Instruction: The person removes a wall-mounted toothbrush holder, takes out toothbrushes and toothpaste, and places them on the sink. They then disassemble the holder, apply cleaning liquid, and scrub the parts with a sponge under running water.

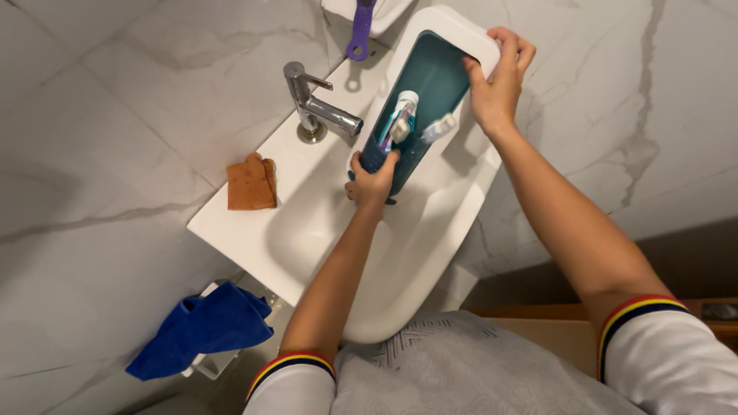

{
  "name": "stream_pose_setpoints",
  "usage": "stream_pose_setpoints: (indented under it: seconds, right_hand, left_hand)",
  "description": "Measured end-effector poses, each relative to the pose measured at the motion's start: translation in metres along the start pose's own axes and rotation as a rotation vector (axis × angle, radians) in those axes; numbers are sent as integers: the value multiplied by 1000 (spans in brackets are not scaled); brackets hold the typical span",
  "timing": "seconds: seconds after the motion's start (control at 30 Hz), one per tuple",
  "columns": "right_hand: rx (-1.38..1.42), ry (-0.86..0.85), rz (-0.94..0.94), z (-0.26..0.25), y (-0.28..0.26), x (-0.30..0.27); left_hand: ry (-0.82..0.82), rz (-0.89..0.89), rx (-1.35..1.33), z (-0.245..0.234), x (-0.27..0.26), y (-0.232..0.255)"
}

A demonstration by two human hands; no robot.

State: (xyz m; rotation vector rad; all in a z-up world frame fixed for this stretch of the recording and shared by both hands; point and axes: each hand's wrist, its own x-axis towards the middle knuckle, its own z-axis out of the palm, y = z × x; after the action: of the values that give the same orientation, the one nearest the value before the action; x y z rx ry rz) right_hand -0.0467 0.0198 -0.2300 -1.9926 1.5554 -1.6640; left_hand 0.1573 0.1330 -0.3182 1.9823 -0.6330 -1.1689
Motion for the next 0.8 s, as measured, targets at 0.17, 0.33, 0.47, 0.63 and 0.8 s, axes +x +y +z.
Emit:
stream_pose_setpoints:
  seconds: [0.17, 0.33, 0.47, 0.63, 0.8]
  right_hand:
    - [-128, -110, 35, 10, 45, -1]
    - [-359, -167, -144, -8, 40, -9]
    - [-413, -16, -238, -20, 2, -30]
    - [-395, -405, -471, -23, -24, -22]
    - [-39, -701, -272, -4, -15, -5]
  left_hand:
    - [-23, -101, 9, -9, -19, 27]
    - [15, -103, 60, 6, -16, 31]
    - [161, 25, 200, 26, -6, 17]
    - [552, 866, 262, 39, -8, 0]
    - [385, 1019, 426, 35, -9, 28]
